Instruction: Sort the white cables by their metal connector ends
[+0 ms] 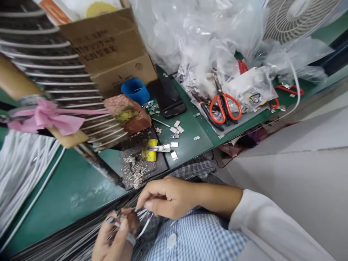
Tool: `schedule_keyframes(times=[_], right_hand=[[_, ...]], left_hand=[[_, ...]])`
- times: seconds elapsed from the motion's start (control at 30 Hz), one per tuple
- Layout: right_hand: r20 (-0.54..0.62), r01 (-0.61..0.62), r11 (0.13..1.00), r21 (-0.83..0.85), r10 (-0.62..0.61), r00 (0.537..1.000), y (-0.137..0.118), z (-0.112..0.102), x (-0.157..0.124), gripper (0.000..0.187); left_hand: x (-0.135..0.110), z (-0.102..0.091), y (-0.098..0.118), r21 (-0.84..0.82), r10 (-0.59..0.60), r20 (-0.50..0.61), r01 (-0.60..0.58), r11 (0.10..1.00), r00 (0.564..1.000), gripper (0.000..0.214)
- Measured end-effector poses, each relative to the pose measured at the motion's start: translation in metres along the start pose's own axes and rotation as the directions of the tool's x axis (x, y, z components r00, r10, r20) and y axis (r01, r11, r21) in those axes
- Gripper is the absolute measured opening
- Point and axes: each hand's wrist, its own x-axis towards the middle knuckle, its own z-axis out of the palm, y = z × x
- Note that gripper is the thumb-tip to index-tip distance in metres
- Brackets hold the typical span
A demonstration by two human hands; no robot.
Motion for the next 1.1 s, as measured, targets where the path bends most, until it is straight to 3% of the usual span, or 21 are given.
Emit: schedule_keyframes(times=[0.23,0.37,0.5,0.57,0.67,0.77,0.87,1.1], right_hand=[[0.048,-0.007,0.974,0.225,-0.003,0.999,0.001,0.004,0.001,0.015],[0.044,-0.012,0.973,0.230,0.002,0.999,0.007,0.007,-0.001,0.017],[-0.026,0.031,0.999,0.014,-0.031,0.999,0.007,0.007,0.002,0.026],[-0.022,0.064,0.995,-0.076,-0.065,0.998,0.004,0.007,0.004,0.018],[0.026,0.046,0.997,-0.063,-0.044,0.999,0.000,0.007,0.007,0.008],[0.003,0.062,0.994,-0.092,-0.062,0.998,-0.001,0.007,0.007,0.006],[-0.025,0.075,0.987,-0.140,-0.080,0.997,0.000,0.006,0.006,0.010],[0.021,0.011,0.998,-0.061,-0.009,1.000,0.002,0.003,0.002,0.021]], left_hand=[[-0.001,0.006,0.003,0.160,-0.020,0.280,-0.026,0.987,0.960,0.030],[-0.006,0.018,0.013,0.103,-0.020,0.216,-0.003,0.995,0.976,0.029],[-0.011,0.023,0.017,0.051,-0.083,0.190,0.074,0.996,0.978,0.035],[-0.012,0.021,0.017,0.100,-0.063,0.197,0.044,0.994,0.978,0.034],[-0.012,0.017,0.017,0.068,-0.073,0.226,0.059,0.996,0.971,0.031],[-0.012,0.017,0.018,-0.021,-0.095,0.271,0.104,0.994,0.958,0.028],[-0.011,0.019,0.019,-0.046,-0.074,0.293,0.091,0.995,0.953,0.025],[-0.010,0.022,0.020,-0.057,-0.058,0.237,0.074,0.996,0.970,0.027]])
